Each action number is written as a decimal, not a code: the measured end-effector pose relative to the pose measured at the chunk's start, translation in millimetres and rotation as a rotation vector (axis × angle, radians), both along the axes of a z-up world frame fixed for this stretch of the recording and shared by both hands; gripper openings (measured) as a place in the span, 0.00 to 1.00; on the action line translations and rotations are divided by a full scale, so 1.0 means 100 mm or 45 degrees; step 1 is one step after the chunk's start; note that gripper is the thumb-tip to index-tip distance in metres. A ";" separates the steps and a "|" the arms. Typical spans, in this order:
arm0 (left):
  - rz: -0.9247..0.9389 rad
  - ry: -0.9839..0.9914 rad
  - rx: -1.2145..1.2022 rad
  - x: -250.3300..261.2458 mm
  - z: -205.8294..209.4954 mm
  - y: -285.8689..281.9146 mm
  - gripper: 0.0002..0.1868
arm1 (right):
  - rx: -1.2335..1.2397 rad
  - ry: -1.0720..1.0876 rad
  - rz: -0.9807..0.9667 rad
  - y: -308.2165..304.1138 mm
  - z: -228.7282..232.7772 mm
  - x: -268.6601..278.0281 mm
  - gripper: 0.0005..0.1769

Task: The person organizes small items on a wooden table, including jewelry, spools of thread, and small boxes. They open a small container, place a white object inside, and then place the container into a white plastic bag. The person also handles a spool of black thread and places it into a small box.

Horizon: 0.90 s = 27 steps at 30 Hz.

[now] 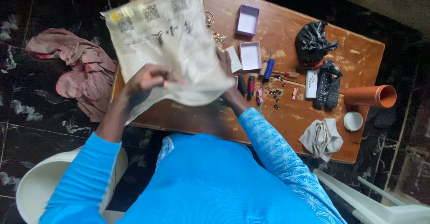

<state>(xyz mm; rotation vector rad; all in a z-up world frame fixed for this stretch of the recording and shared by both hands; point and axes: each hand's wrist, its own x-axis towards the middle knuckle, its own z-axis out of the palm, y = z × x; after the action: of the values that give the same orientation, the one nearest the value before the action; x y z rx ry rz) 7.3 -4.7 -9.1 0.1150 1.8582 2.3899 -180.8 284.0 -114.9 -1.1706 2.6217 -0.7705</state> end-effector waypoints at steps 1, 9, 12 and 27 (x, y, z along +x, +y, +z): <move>-0.051 -0.061 -0.181 0.09 -0.06 -0.04 0.09 | 0.130 0.302 0.061 0.07 0.15 -0.01 0.31; -0.386 -0.413 -1.056 0.45 0.32 -0.29 0.17 | 0.122 0.156 0.003 0.05 1.02 0.13 0.34; -0.009 -0.255 -1.250 0.34 0.36 -0.21 0.28 | 0.047 0.159 -0.019 0.00 1.00 0.05 0.34; 0.502 -0.100 -1.699 -0.37 -0.73 0.86 0.56 | 0.007 0.231 0.176 -0.48 0.82 -1.10 0.32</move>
<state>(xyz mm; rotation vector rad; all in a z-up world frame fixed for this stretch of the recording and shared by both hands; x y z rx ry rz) -29.8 81.0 -82.2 -0.4722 3.1207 0.7784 -290.8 236.3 -33.0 -1.4669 2.6453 -0.6594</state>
